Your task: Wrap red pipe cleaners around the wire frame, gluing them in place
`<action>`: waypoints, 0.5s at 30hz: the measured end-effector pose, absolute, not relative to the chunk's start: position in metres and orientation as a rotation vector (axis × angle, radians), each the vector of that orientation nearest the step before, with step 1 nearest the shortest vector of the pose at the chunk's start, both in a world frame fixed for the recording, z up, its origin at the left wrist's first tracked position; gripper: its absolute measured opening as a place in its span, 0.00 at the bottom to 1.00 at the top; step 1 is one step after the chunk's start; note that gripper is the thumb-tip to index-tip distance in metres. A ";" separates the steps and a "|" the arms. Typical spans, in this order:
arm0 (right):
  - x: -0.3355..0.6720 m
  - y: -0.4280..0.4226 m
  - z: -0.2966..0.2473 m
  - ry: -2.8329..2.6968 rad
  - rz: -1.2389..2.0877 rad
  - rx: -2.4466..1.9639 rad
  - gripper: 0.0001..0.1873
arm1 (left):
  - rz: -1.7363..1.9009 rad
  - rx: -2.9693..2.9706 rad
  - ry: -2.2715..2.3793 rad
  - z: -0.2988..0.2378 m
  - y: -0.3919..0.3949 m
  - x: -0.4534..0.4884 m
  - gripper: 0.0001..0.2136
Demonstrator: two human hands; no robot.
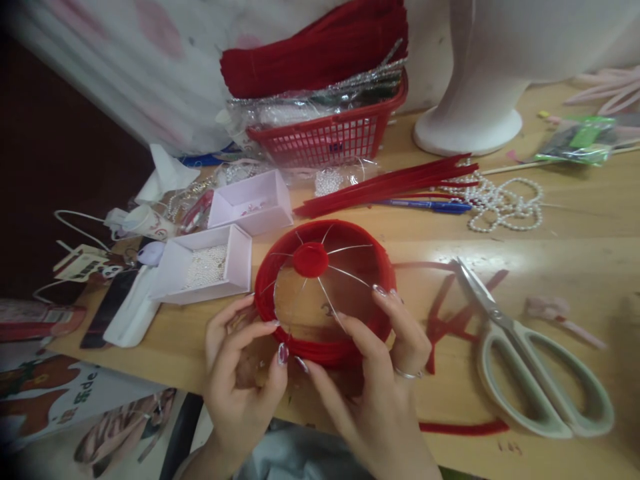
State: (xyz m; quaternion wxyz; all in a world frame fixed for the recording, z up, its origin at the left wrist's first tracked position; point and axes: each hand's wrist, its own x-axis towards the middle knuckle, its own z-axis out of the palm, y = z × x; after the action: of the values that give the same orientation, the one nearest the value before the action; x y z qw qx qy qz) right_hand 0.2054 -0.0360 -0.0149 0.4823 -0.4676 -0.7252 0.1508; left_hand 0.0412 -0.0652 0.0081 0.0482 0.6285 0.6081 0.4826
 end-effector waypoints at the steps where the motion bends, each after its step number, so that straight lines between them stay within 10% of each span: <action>1: 0.206 -0.036 -0.016 -1.768 0.370 -1.142 0.27 | 1.467 1.921 1.848 0.009 -0.065 0.040 0.11; 15: 0.206 -0.036 -0.015 -1.787 0.361 -1.144 0.26 | 1.357 2.035 1.793 0.006 -0.076 0.038 0.19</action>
State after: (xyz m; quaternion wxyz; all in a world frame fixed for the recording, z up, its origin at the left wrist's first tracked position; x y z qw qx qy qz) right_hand 0.2060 -0.0360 -0.0153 0.4747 -0.4676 -0.7309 0.1476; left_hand 0.0385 -0.0764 0.0064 0.0543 0.6701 0.5903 0.4468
